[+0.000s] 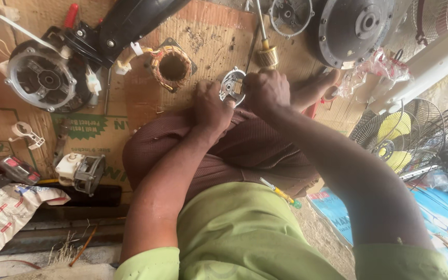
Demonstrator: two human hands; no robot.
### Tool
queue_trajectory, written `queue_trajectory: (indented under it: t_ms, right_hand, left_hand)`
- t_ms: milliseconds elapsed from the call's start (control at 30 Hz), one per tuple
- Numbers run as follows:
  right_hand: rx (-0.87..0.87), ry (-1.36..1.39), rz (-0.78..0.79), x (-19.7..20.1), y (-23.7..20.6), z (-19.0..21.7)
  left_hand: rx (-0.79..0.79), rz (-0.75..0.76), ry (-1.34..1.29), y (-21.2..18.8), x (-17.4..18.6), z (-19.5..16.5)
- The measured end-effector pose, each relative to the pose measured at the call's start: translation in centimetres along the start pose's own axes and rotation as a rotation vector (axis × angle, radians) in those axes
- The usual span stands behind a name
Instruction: The person sits on the floor and uses a screwdriver to manipulate small parts inside a circular metal housing. They repeatedly insert, turn, and remove the tool while holding the housing steady with the other hand. The person also briefly uses a yellow-handled tool to press or adjust a component within the housing.
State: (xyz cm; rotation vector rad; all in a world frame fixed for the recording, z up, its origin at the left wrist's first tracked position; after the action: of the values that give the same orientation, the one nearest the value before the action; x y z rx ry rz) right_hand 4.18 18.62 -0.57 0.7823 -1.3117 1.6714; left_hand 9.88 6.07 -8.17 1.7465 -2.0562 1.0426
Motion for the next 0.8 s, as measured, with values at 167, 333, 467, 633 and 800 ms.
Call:
queue_trajectory:
  t_ms: [167,333,467,633,800]
  right_hand:
    - [-0.897,0.498,0.480,-0.9,1.1,-0.9]
    - [-0.967,0.781,0.558,-0.3,1.6,-1.7]
    - [-0.318,0.421,0.288,-0.9,0.9,-0.9]
    - [-0.056,-0.009,0.152,-2.7,-1.1,0.5]
    - [0.015,-0.107,0.314,-3.2,-1.5,0.1]
  left_hand:
    - [0.215,0.206,-0.151,0.0,-0.1,0.6]
    - [0.140,0.190,-0.174,0.9,0.4,0.3]
    - [0.127,0.145,-0.229,1.5,0.6,0.4]
    - [0.255,-0.007,-0.344,2.0,1.2,1.1]
    - [0.380,0.108,-0.401,1.7,1.2,1.3]
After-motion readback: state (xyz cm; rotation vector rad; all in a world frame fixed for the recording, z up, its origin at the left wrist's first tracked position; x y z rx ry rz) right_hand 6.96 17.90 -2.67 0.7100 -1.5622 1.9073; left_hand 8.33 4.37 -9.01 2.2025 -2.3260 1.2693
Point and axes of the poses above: each hand's wrist, its own y-axis towards the middle knuckle, its own x-axis out of the back of the hand, z = x × y, the point moved 2 cm from there along y, towards the middle knuckle, and after that the axes turned 1 degree about -z, right-handed, at the moved point
